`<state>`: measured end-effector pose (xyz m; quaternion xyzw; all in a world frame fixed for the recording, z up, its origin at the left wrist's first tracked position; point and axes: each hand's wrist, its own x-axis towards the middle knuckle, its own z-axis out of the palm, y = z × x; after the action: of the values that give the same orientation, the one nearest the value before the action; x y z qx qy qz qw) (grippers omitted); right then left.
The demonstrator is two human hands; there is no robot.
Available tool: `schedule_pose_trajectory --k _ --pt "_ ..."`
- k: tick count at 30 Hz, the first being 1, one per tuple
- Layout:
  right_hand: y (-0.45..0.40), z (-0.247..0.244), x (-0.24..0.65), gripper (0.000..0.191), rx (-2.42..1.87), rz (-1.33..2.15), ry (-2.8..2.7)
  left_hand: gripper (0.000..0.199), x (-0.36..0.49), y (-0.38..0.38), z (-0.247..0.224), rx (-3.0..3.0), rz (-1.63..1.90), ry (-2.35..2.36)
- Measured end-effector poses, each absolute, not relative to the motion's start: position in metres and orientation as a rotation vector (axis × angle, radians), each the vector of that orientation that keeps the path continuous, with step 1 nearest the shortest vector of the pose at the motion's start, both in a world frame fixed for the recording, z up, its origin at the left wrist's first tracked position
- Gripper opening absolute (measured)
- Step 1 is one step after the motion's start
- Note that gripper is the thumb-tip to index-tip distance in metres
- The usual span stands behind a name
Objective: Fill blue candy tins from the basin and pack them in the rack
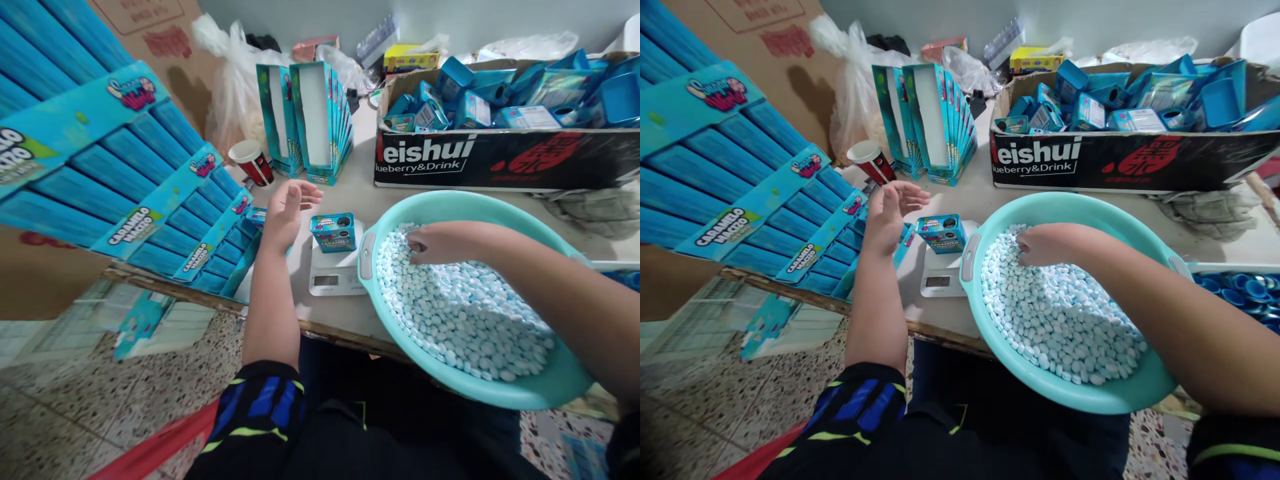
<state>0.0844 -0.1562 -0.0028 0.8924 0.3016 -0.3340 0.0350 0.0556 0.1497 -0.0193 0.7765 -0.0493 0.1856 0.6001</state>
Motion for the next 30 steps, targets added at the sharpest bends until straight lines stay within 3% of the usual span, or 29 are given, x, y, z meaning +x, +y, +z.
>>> schedule_pose_trajectory --k 18,22,26,28,30 --pt "-0.155 0.001 0.080 0.014 2.720 -1.024 1.053 0.057 0.066 0.147 -0.023 1.659 0.653 0.068" --pt "-0.155 0.001 0.079 0.013 2.728 -1.022 1.036 0.045 0.057 0.159 -0.018 1.798 0.372 -0.118" --pt "-0.155 0.000 0.080 0.014 2.742 -1.030 1.020 0.062 0.048 0.161 -0.014 2.157 -0.173 -0.305" --pt "-0.155 0.000 0.080 0.015 2.740 -1.031 1.027 0.054 0.047 0.155 -0.016 2.268 -0.149 -0.291" --pt "-0.154 0.001 0.079 0.016 2.736 -1.029 1.028 0.052 0.048 0.145 -0.021 2.274 0.114 -0.279"
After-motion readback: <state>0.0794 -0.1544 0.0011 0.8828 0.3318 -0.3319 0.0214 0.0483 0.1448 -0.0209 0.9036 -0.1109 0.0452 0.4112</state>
